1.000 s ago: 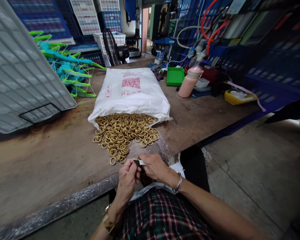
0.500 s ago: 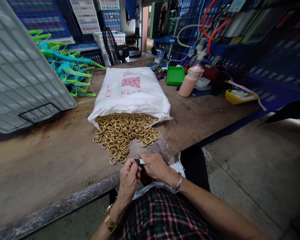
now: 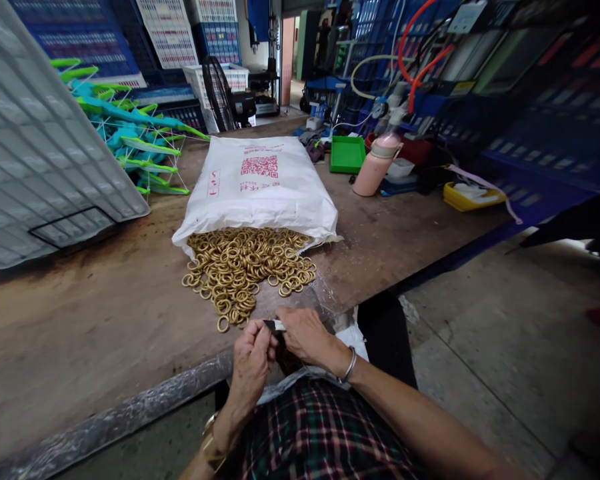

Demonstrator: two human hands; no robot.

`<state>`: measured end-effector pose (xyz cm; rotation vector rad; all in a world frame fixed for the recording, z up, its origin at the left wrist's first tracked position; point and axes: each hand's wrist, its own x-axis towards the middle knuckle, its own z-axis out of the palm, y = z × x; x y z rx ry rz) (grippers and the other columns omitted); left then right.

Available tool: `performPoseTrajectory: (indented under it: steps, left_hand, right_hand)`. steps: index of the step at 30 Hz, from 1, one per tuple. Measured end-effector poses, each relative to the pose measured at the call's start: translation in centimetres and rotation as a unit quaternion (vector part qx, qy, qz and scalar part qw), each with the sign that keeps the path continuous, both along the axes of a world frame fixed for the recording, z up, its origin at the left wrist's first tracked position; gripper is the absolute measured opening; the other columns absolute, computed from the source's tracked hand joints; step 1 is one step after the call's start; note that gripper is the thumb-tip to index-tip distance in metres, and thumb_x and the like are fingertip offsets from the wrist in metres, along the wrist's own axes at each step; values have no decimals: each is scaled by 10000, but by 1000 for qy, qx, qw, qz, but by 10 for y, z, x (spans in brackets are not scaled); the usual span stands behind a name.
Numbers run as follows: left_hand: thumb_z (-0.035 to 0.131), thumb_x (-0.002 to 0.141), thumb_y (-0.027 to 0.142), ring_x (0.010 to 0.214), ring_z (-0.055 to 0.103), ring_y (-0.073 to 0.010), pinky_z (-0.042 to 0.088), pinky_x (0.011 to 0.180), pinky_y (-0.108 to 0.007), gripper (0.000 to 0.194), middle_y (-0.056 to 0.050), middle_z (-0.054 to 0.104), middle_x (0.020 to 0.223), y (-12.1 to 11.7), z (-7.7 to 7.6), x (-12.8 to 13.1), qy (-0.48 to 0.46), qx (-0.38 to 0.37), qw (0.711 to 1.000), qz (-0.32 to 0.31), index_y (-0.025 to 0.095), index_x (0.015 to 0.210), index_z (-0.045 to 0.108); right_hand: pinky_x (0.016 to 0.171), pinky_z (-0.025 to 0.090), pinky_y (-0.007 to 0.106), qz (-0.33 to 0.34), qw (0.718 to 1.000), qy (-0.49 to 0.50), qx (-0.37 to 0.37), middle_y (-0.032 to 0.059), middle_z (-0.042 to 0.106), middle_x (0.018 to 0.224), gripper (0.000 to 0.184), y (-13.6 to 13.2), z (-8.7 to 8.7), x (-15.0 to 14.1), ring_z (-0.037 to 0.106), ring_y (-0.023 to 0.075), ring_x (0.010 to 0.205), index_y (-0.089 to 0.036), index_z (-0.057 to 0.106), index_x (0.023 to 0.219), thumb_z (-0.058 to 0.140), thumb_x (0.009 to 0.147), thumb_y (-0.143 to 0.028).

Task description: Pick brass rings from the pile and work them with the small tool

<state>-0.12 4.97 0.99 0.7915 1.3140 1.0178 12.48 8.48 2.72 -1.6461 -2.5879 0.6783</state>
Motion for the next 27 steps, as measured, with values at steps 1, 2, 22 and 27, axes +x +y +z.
performPoseTrajectory:
  steps: [1,2,22,27]
  left_hand:
    - [550,737,514,342,344,-43,253,343,-143,357,71,438,425,-1,1,-1,0,-4,1000,-2,176,641,485]
    - [554,735,513,342,343,-42,250,342,-141,358,71,437,426,-2,3,-2,0,-8,1000,-2,175,638,486]
    - [689,664,343,480,509,-81,297,353,-145,271,-5,602,661,2,16,-10,-323,-97,941,25,169,820,551]
    - [723,625,327,566,551,-103,328,368,-148,270,-21,586,669,5,13,-12,-383,-124,915,26,133,608,537]
  right_hand:
    - [610,329,268,-3,1000,-4,3,91,658,854,213,0,0,-1,599,194,719,-158,521,966,386,801,-160]
    - [607,329,268,-8,1000,-8,9,90,659,854,212,0,-1,-2,603,198,722,-160,520,967,391,799,-157]
    - [676,377,271,-116,988,-58,85,93,632,1011,375,37,-13,8,611,204,864,-200,360,1204,456,843,-236]
    - [615,345,262,-141,985,-6,98,65,658,875,269,41,-17,12,621,205,758,-173,430,1090,450,827,-229]
